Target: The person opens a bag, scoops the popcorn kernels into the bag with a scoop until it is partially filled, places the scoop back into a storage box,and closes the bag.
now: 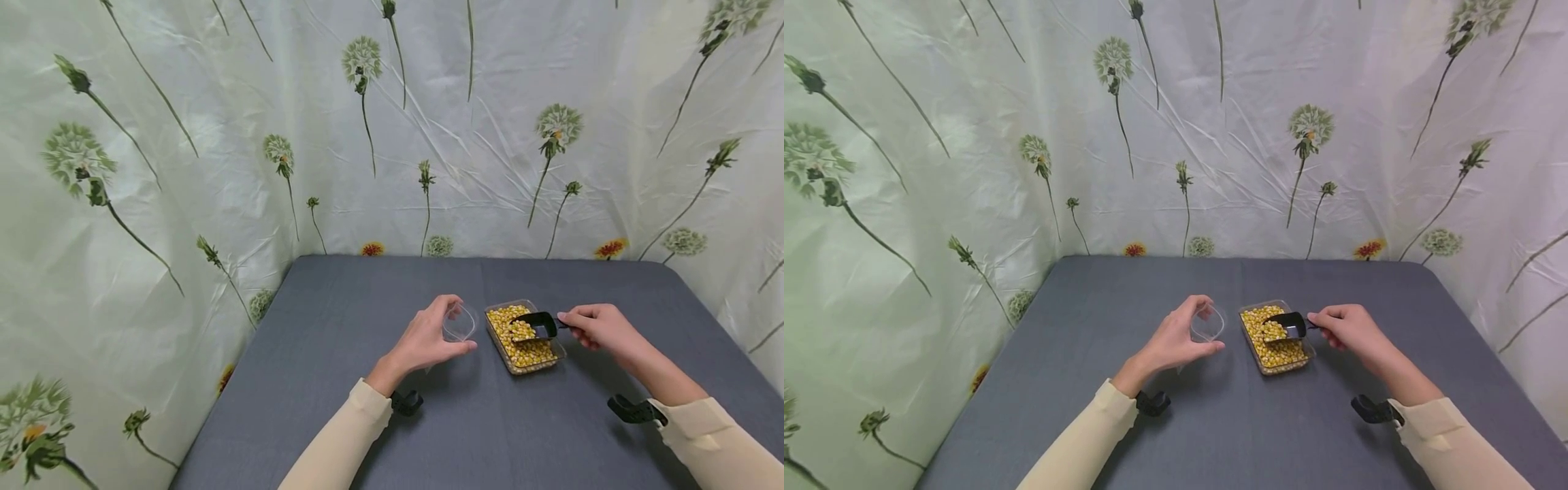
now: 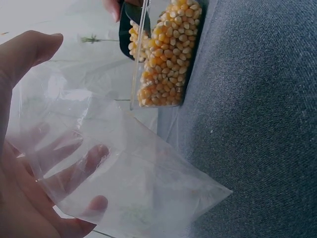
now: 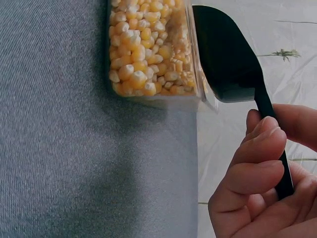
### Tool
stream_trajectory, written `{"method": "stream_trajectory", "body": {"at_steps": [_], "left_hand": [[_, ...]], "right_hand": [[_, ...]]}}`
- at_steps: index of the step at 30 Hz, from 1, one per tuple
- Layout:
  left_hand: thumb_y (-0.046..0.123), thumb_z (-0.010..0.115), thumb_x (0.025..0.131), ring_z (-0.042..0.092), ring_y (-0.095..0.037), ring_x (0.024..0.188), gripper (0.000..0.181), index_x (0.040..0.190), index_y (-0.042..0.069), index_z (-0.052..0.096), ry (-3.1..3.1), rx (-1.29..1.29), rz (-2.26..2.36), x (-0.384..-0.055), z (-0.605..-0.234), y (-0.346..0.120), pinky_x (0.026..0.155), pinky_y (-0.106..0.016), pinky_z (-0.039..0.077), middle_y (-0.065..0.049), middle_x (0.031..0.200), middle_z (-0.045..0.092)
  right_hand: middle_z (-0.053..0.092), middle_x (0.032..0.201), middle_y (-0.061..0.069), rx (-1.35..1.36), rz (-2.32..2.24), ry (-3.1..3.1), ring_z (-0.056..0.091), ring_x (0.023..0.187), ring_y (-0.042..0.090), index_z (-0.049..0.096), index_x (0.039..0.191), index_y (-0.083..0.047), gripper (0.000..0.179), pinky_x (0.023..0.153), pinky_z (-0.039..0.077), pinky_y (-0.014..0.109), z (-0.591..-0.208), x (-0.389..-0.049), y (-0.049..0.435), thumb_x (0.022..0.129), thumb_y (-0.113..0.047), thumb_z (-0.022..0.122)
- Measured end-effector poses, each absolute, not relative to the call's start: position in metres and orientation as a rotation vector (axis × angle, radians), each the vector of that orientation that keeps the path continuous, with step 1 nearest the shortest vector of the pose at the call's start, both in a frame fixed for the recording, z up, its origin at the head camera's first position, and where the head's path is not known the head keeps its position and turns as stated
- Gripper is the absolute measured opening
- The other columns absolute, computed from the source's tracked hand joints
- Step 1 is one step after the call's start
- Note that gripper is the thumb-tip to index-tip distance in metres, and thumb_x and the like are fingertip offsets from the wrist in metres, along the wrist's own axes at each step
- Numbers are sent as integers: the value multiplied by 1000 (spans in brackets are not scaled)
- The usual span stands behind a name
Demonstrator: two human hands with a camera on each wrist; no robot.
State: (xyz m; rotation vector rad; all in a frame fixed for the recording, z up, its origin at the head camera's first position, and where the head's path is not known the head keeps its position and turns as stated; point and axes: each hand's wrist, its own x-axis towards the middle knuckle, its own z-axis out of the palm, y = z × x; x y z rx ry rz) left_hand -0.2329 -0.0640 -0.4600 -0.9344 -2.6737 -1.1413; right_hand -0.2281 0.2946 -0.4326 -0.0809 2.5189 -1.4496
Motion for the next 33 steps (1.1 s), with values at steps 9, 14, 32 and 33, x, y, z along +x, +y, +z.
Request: {"method": "stream_trajectory", "body": {"at_steps": [9, 14, 32, 33], "left_hand": [[53, 77, 86, 60, -24, 116, 81, 147, 13, 41, -2681, -941, -1147, -233, -460, -63, 85, -37, 52, -2, 130, 56], [55, 76, 86, 60, -23, 117, 80, 147, 18, 40, -2694, -936, -1149, -233, -463, -62, 85, -36, 52, 2, 131, 55], [55, 76, 85, 60, -19, 116, 80, 147, 20, 40, -2711, -924, -1128, -232, -465, -58, 87, -36, 52, 1, 130, 56], [55, 76, 85, 60, -19, 116, 80, 147, 20, 39, -2712, -925, -1129, -232, -465, -58, 87, -36, 52, 2, 130, 56]], "right_hand": [[56, 74, 10, -101, -1513, 2510, 49, 59, 17, 66, 88, 0, 42, 56, 45, 37, -430, -224, 295, 99, -41, 65], [55, 72, 6, -112, -1532, 2505, 49, 59, 16, 65, 92, 4, 43, 56, 45, 37, -430, -223, 295, 101, -38, 63], [55, 73, 2, -121, -1611, 2473, 50, 61, 16, 66, 94, -1, 38, 56, 44, 32, -419, -219, 294, 102, -38, 62], [55, 73, 2, -120, -1614, 2470, 50, 61, 16, 66, 94, -1, 38, 56, 44, 33, -417, -219, 293, 102, -38, 62]]}}
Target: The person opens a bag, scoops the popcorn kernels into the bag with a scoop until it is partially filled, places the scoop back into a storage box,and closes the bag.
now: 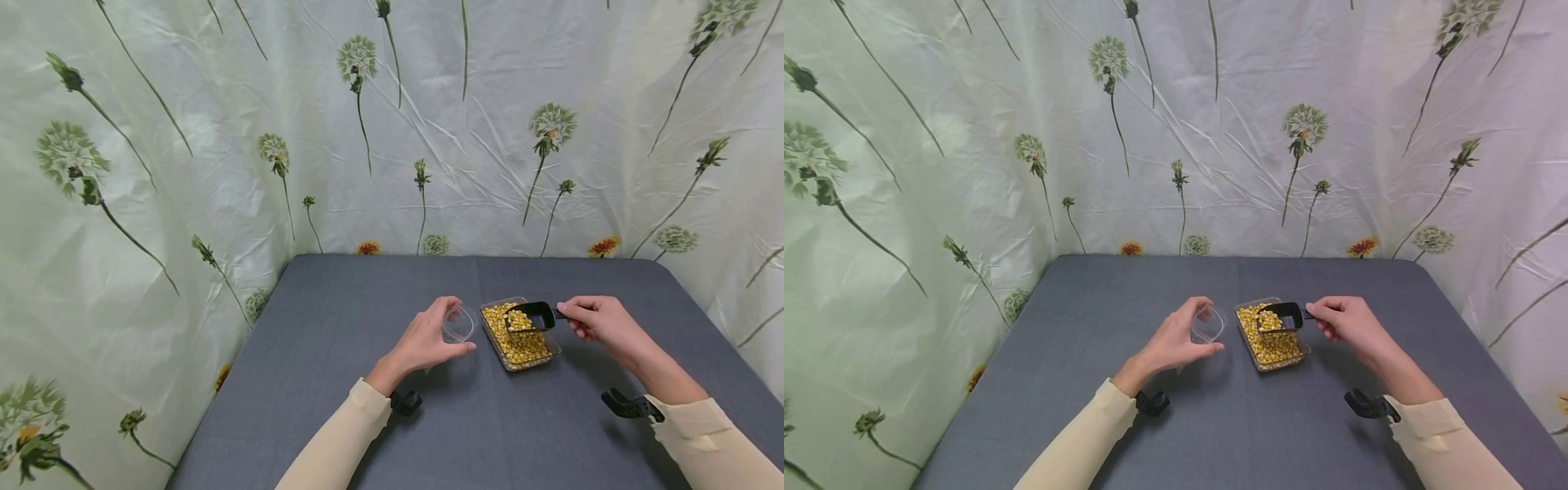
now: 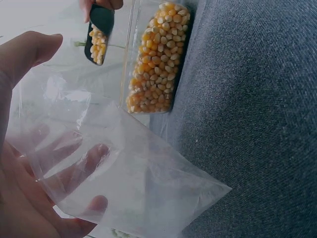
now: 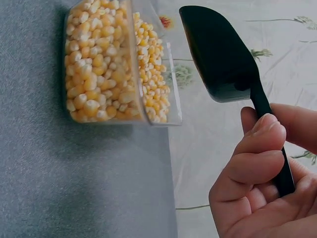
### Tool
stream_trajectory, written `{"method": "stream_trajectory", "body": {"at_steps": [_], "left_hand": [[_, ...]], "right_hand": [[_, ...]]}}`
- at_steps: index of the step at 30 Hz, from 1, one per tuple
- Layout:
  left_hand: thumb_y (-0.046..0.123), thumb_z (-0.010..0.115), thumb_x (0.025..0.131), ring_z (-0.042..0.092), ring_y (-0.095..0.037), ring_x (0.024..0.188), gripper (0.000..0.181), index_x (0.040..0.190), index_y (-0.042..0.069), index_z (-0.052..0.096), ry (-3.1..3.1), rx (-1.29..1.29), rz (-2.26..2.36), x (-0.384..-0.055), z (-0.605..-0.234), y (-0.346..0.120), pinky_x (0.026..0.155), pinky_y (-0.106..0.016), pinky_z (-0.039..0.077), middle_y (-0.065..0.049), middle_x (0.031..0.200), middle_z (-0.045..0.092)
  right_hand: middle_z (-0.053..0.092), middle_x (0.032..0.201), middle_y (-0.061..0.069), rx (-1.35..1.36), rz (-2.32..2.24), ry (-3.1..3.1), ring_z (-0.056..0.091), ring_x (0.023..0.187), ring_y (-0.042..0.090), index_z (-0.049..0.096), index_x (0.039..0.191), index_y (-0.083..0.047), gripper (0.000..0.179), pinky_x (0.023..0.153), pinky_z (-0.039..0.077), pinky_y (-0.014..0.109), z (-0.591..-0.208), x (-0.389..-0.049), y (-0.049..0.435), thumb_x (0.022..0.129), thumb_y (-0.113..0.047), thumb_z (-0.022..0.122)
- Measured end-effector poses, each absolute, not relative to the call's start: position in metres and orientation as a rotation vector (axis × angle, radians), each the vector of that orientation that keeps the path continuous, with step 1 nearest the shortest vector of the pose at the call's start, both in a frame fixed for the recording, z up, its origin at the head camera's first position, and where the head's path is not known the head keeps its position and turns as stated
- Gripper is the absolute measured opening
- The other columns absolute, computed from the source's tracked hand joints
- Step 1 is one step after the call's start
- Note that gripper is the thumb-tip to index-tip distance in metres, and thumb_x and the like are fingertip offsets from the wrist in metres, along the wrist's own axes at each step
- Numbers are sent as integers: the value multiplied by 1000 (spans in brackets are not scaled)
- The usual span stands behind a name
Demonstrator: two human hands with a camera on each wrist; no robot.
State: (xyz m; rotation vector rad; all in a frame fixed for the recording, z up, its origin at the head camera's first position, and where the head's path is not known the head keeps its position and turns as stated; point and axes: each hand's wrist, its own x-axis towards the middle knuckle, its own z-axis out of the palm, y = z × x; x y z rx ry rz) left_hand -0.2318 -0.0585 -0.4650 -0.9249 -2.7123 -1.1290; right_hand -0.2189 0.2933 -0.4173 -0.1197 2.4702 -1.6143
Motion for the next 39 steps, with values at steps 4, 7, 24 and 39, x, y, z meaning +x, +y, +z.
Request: {"method": "stream_trajectory", "body": {"at_steps": [4, 7, 24, 39], "left_hand": [[55, 76, 85, 60, -21, 116, 80, 147, 19, 39, -2718, -926, -1131, -232, -464, -60, 86, -36, 52, 1, 130, 56], [54, 76, 86, 60, -20, 117, 80, 147, 20, 39, -2727, -920, -1129, -233, -464, -60, 86, -36, 52, 2, 130, 55], [56, 74, 86, 59, -16, 111, 78, 145, 17, 41, -2715, -942, -1133, -234, -468, -60, 84, -36, 52, -5, 128, 59], [56, 76, 84, 55, -5, 102, 73, 139, 22, 44, -2723, -914, -1187, -232, -465, -56, 82, -31, 50, 9, 121, 54]], "right_hand": [[55, 72, 2, -120, -1629, 2455, 50, 61, 16, 66, 94, -2, 40, 56, 44, 33, -412, -220, 290, 100, -42, 63], [55, 72, 1, -140, -1650, 2439, 50, 60, 16, 66, 93, -3, 39, 56, 44, 32, -408, -221, 287, 100, -41, 64], [54, 71, 2, -253, -1688, 2371, 45, 57, 15, 65, 91, -3, 33, 55, 42, 31, -386, -224, 251, 100, -35, 65], [54, 71, 6, -326, -1624, 2402, 48, 58, 15, 67, 100, 7, 36, 53, 43, 33, -391, -227, 216, 100, -29, 65]]}}
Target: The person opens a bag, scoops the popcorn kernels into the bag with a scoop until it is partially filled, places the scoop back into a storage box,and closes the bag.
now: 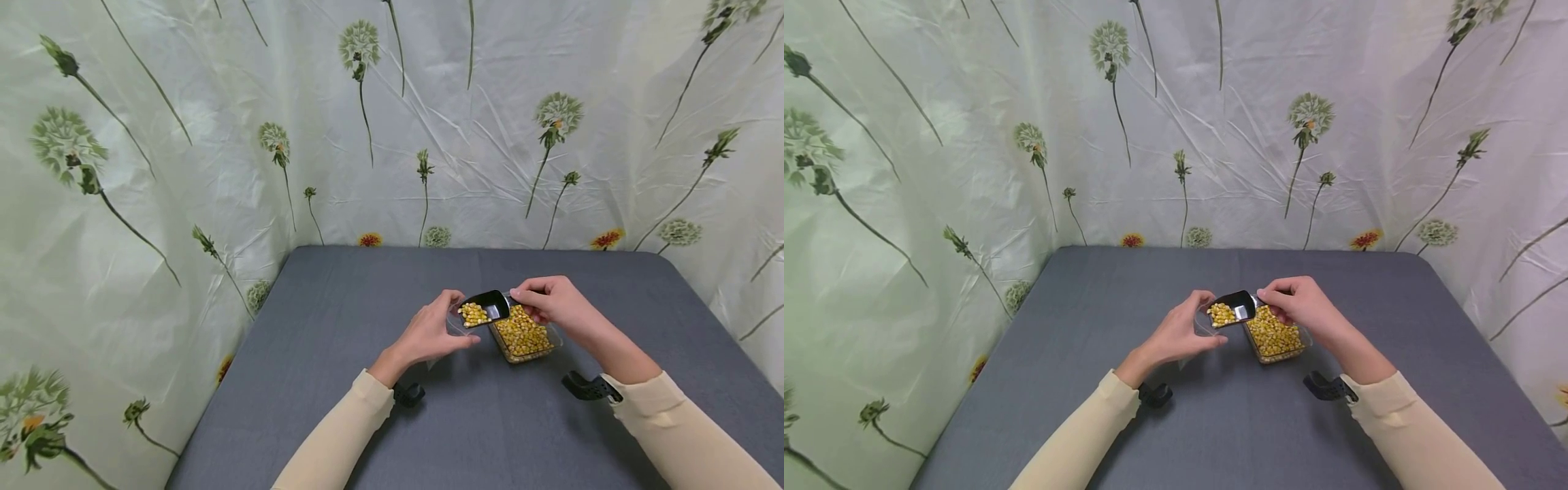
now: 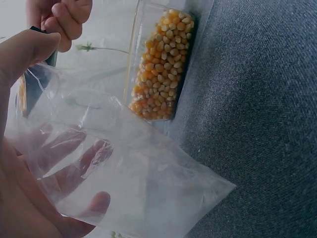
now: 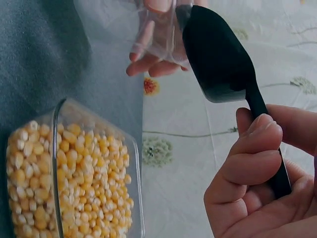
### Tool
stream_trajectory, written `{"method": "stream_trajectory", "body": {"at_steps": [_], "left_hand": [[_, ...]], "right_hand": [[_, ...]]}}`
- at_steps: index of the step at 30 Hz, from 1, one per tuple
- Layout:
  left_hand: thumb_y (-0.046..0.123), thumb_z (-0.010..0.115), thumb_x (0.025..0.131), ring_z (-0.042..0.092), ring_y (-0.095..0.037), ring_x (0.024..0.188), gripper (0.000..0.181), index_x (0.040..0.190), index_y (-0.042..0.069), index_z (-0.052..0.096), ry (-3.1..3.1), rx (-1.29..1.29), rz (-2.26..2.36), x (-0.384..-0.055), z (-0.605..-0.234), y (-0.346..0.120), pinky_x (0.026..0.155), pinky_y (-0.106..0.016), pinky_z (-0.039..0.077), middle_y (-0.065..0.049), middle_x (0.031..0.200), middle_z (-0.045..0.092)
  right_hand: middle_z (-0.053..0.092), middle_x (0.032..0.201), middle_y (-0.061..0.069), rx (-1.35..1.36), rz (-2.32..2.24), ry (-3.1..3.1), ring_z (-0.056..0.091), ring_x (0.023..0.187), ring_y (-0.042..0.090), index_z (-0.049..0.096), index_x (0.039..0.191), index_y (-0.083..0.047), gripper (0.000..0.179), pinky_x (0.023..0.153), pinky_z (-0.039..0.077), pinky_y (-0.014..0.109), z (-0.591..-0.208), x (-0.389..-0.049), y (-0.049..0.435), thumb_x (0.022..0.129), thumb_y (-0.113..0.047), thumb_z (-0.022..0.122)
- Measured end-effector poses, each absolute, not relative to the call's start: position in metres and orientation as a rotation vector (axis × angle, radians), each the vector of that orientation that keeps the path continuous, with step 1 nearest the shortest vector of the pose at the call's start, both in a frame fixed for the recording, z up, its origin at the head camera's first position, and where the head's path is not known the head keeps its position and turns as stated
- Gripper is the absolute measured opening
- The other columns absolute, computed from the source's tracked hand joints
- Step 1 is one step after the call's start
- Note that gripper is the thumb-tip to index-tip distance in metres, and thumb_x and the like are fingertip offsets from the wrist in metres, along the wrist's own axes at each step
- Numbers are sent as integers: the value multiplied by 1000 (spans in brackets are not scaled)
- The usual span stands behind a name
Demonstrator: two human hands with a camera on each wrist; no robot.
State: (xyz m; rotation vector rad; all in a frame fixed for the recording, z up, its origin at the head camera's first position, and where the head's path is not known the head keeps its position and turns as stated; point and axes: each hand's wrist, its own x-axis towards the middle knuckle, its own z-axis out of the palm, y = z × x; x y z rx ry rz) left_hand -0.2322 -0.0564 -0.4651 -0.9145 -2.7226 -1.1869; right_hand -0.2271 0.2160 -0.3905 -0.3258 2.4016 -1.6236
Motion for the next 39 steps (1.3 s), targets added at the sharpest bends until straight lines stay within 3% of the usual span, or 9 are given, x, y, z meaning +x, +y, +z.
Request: {"method": "stream_trajectory", "body": {"at_steps": [12, 25, 31, 39], "left_hand": [[51, 79, 83, 58, -7, 92, 67, 135, 23, 46, -2677, -914, -1378, -230, -461, -55, 75, -27, 51, 11, 115, 56], [51, 80, 83, 59, -9, 95, 66, 135, 23, 50, -2626, -902, -1487, -232, -463, -55, 77, -28, 51, 9, 119, 57], [48, 82, 82, 58, -9, 96, 65, 134, 24, 50, -2615, -891, -1476, -233, -464, -55, 80, -28, 50, 10, 120, 57], [46, 83, 82, 59, -10, 94, 63, 132, 24, 52, -2595, -886, -1485, -233, -462, -56, 78, -28, 51, 10, 118, 58]], "right_hand": [[56, 70, 9, -368, -1596, 2461, 50, 58, 19, 70, 101, 4, 32, 54, 45, 34, -385, -222, 193, 100, -28, 67], [57, 67, 12, -447, -1457, 2625, 53, 59, 32, 74, 99, -8, 32, 54, 47, 38, -381, -216, 186, 98, -39, 68], [58, 66, 13, -498, -1395, 2718, 51, 55, 27, 75, 97, -16, 25, 51, 44, 36, -381, -213, 182, 98, -39, 67], [61, 68, 4, -589, -1279, 2854, 52, 58, 21, 76, 97, -20, 17, 52, 43, 34, -378, -209, 176, 99, -34, 68]]}}
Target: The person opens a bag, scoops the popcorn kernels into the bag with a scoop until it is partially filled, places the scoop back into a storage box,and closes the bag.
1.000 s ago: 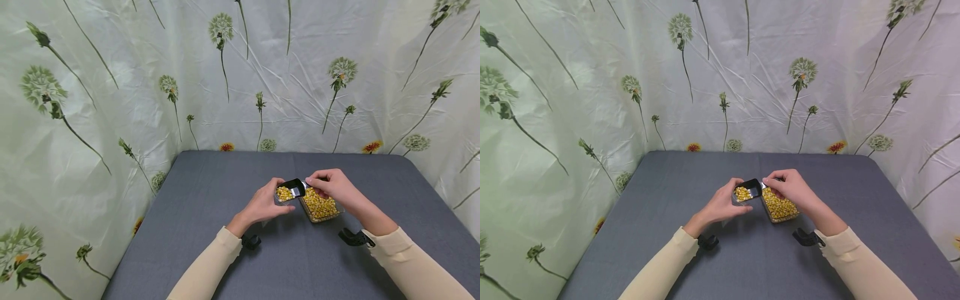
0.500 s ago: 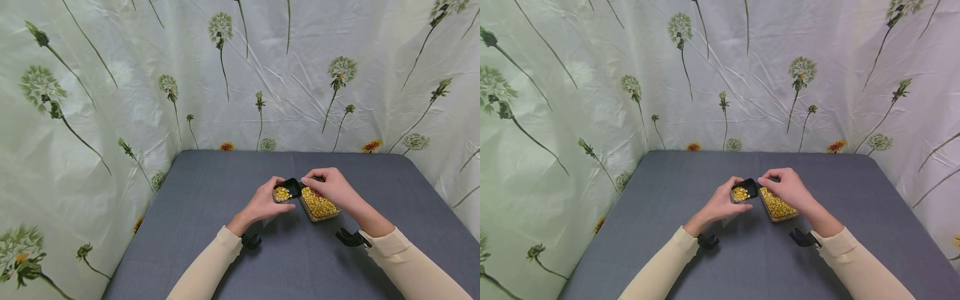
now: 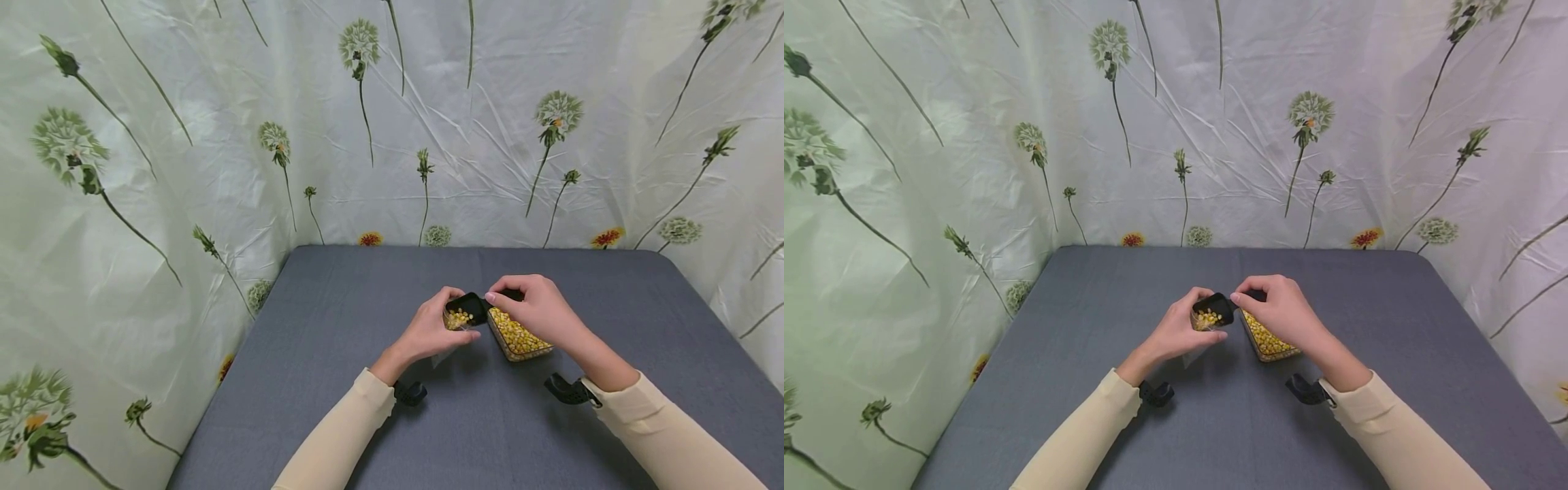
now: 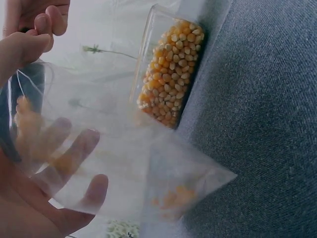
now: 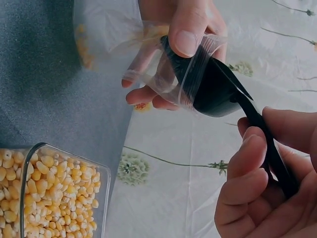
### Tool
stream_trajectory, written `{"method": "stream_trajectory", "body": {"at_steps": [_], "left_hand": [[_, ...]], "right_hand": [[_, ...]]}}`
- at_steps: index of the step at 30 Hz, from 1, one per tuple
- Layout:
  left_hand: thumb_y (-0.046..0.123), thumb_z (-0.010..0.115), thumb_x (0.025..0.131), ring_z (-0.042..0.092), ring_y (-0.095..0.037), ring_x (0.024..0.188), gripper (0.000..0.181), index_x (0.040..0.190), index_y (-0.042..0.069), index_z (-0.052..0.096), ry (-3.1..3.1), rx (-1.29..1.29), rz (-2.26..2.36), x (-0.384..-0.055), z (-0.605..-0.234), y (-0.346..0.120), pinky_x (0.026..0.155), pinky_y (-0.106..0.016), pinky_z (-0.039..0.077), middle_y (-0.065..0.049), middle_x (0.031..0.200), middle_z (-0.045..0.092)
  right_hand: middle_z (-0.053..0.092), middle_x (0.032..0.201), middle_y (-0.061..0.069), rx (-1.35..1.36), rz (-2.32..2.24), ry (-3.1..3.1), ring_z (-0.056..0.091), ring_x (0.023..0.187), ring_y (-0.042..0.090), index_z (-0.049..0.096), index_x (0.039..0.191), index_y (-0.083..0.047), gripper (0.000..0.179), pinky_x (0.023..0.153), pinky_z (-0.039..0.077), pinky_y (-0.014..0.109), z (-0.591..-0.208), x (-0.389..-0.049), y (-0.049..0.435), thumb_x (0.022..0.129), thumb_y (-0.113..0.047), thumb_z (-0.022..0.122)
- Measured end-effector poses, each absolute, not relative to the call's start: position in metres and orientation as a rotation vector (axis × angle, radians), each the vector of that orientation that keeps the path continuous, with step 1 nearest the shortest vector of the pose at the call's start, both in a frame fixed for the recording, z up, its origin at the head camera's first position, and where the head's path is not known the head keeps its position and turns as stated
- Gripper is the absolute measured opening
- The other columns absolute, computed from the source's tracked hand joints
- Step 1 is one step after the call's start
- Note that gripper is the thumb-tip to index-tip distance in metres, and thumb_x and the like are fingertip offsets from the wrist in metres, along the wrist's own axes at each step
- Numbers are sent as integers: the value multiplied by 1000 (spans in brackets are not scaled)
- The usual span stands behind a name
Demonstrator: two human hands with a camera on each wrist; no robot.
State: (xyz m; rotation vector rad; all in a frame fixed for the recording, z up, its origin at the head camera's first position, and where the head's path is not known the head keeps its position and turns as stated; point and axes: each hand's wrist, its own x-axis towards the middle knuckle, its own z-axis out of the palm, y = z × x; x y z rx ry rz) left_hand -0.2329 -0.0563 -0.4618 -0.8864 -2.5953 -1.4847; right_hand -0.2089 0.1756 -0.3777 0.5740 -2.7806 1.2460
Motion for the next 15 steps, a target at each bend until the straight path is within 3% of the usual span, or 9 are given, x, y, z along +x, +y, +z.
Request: {"method": "stream_trajectory", "body": {"at_steps": [15], "left_hand": [[47, 83, 82, 59, -7, 101, 61, 131, 26, 54, -2596, -913, -1504, -236, -465, -60, 84, -31, 50, 12, 118, 60]], "right_hand": [[70, 89, -3, 630, 1119, -2766, 58, 73, 18, 76, 98, -22, 10, 61, 48, 36, -379, -206, 174, 98, -30, 70]]}}
